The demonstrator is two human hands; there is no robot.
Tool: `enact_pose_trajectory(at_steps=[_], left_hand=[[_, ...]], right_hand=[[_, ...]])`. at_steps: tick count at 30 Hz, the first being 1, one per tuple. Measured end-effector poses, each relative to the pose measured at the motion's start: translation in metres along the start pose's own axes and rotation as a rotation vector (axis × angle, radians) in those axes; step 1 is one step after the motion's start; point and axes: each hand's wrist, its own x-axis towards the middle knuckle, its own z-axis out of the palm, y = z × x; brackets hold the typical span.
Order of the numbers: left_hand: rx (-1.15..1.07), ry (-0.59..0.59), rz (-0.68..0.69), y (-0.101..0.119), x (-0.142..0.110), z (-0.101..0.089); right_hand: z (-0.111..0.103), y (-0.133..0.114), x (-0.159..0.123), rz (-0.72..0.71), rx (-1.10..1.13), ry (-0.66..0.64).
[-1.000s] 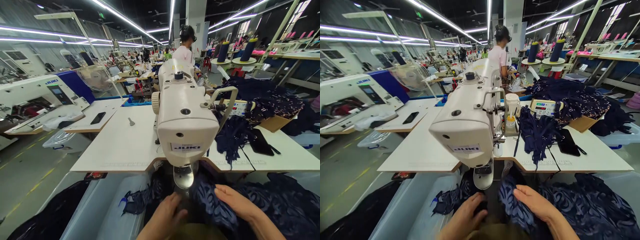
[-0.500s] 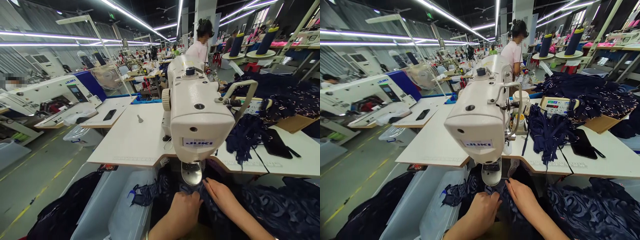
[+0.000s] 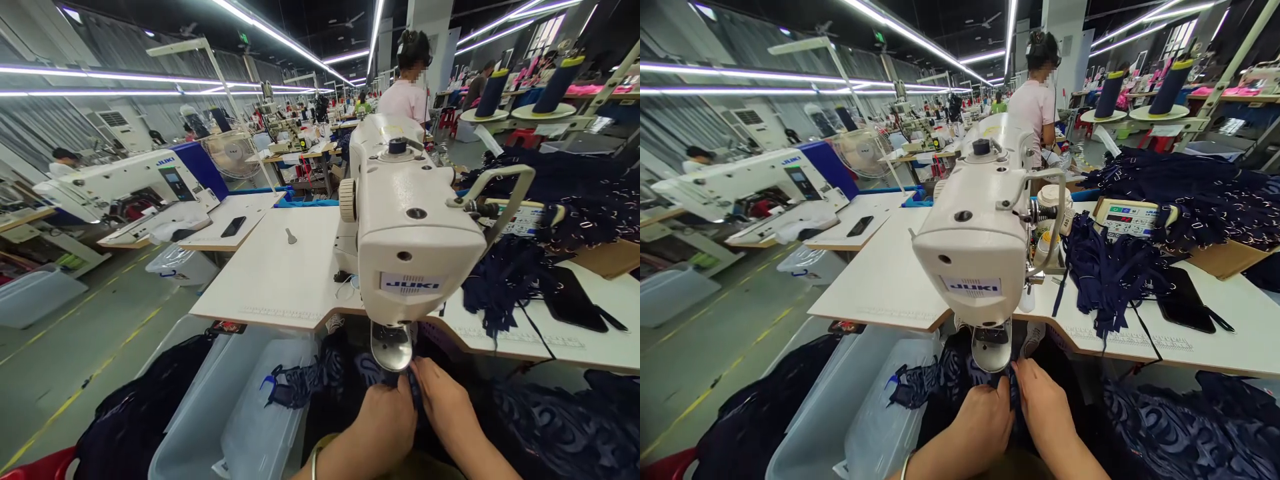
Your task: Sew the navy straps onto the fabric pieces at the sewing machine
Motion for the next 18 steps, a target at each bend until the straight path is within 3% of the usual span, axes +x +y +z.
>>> enact_pose_trajectory(at_steps=[4, 6, 9, 11, 13, 14, 18], left_hand=[[-0.064, 0.051, -0.063, -0.006, -0.005, -0.012], [-0.194, 0.121, -0.046, -0.012, -0.010, -0.029], [-0.570, 0.136, 0.120, -0.023, -0.019, -0.057], [-0.759, 0.066, 0.146, -0.029, -0.024, -0.073], [-0.797, 0.078, 0.052, -0.033, -0.027, -0.085], [-0.742, 0.144, -0.002, -0.035, -0.026, -0.090], [-0.324, 0.531, -0.097, -0.040, -0.018, -0.097]], right_hand=[[-0.012, 0.002, 0.006, 0.020, -0.005, -0.085], [-0.030, -0.010, 0.010, 0.029, 0.100, -0.228], [-0.056, -0.038, 0.013, -0.149, 0.130, -0.554], [-0.066, -0.053, 0.013, -0.274, 0.140, -0.635], [-0.068, -0.060, 0.017, -0.298, 0.179, -0.549], [-0.067, -0.060, 0.020, -0.275, 0.192, -0.465], [-0.049, -0.053, 0.036, -0.094, 0.148, -0.151]])
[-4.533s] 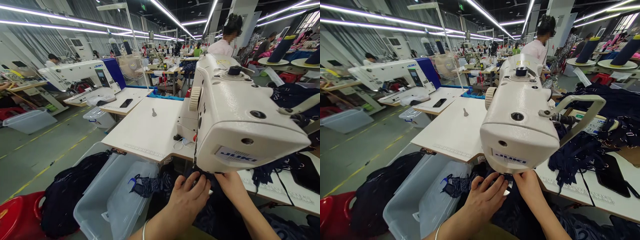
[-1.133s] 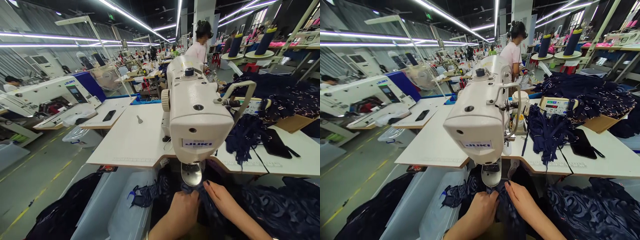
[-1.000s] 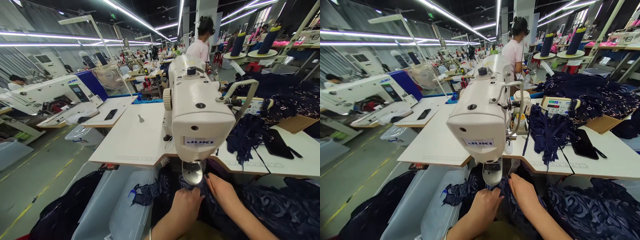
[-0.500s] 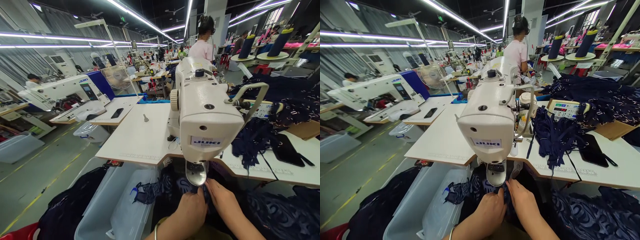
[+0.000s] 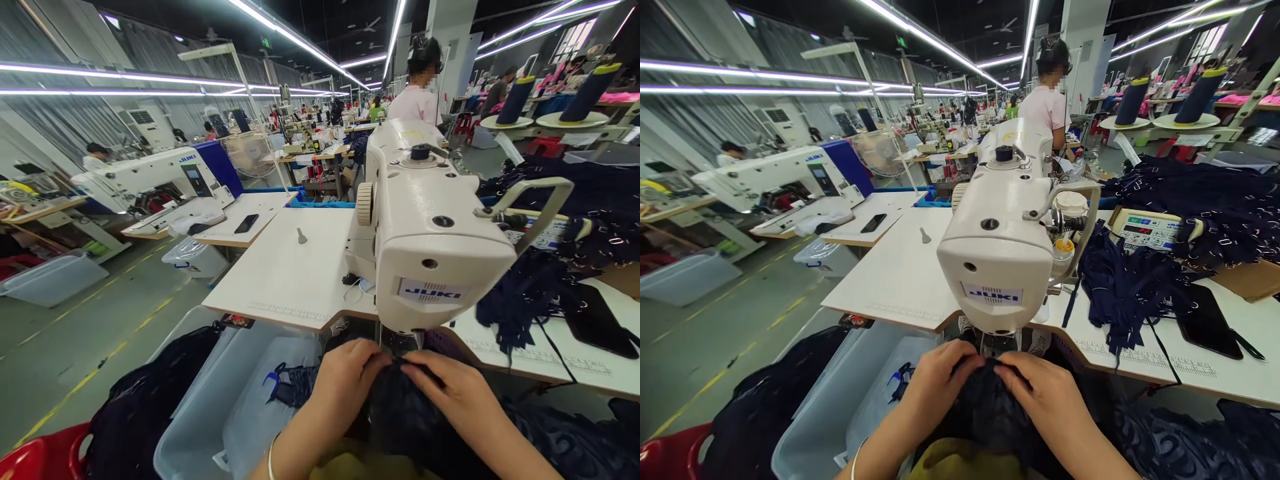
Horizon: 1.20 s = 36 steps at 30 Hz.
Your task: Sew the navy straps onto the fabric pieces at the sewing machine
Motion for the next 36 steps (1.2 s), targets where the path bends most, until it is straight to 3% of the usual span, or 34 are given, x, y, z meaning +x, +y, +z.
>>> enact_pose_trajectory(at_steps=[3, 6, 10, 15, 19, 26, 36], left_hand=[[0.108, 0.089, 0.169, -0.003, 0.002, 0.006], [0.205, 0.004, 0.395, -0.002, -0.001, 0.011], [0.289, -0.178, 0.382, 0.004, -0.001, 0.009], [0.347, -0.160, 0.349, 0.008, 0.002, 0.011], [0.428, -0.090, 0.292, 0.011, 0.000, 0.018], [0.518, 0.026, 0.198, 0.017, 0.000, 0.027], [0.598, 0.048, 0.158, 0.024, 0.001, 0.031]], right_hand=[[0.011, 0.006, 0.008, 0.148, 0.007, 0.067], [0.017, 0.008, 0.009, 0.248, 0.147, 0.077], [0.019, 0.009, 0.009, 0.343, 0.445, 0.112], [0.012, 0.011, 0.021, 0.315, 0.640, 0.133], [0.003, 0.023, 0.030, 0.323, 0.439, 0.054], [-0.005, 0.030, 0.039, 0.251, 0.019, 0.101], [-0.010, 0.024, 0.047, 0.198, -0.068, 0.061]])
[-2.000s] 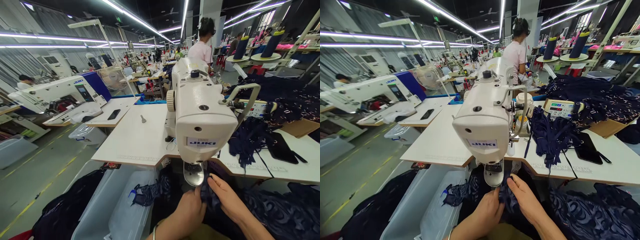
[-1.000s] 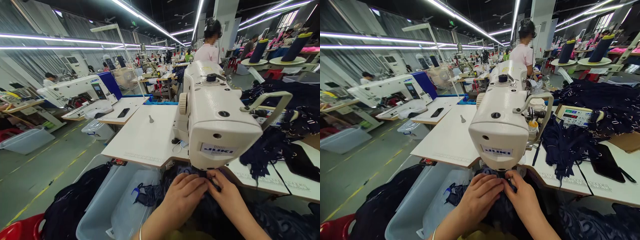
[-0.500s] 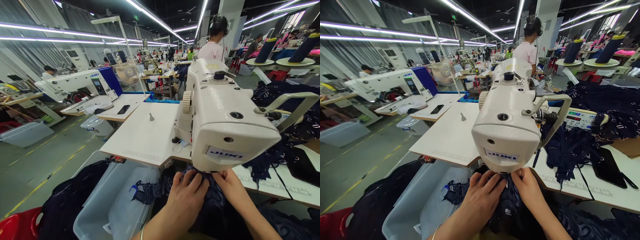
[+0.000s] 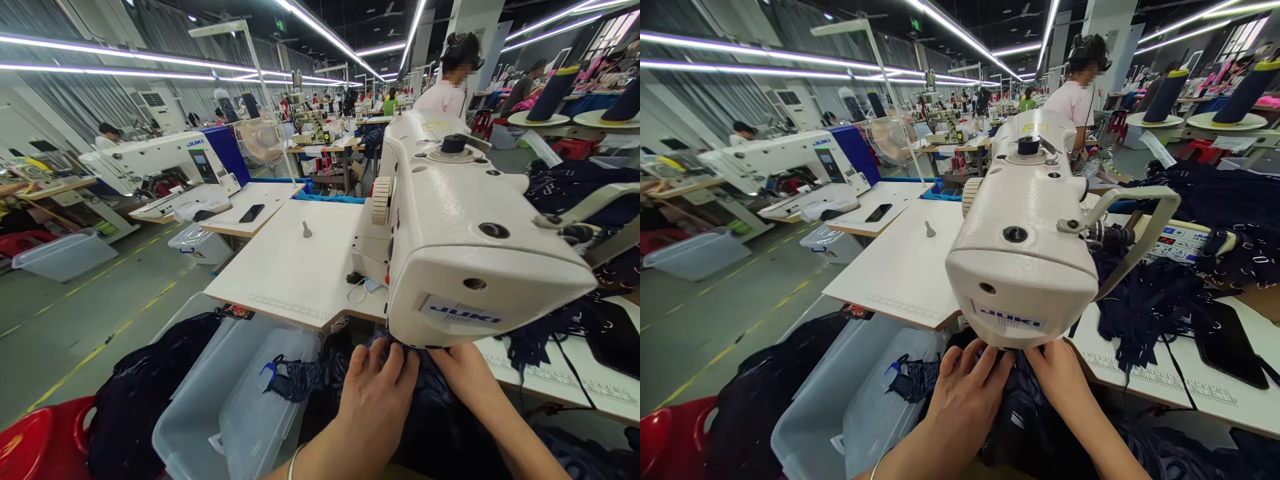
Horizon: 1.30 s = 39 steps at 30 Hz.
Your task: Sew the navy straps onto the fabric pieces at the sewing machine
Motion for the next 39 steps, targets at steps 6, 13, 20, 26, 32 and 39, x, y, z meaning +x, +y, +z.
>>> enact_pose_trajectory(at_steps=[6, 13, 20, 26, 32, 39], left_hand=[[0.010, -0.015, -0.009, 0.001, 0.000, 0.002], [-0.013, -0.021, 0.006, -0.003, 0.000, 0.001], [-0.015, -0.020, 0.031, -0.005, 0.000, 0.002], [-0.013, -0.048, 0.071, -0.012, 0.002, 0.001], [-0.016, -0.054, 0.085, -0.016, 0.003, -0.001], [-0.013, -0.079, 0.092, -0.015, 0.004, 0.000]], right_hand=[[0.001, 0.002, 0.001, 0.007, -0.004, -0.059], [0.003, 0.004, 0.001, 0.014, -0.037, -0.044], [0.002, 0.002, 0.001, 0.022, -0.039, -0.041], [0.003, 0.004, 0.001, -0.016, -0.074, -0.009], [0.004, 0.004, 0.001, 0.008, -0.104, -0.033], [0.005, 0.007, 0.002, 0.000, -0.092, -0.005]])
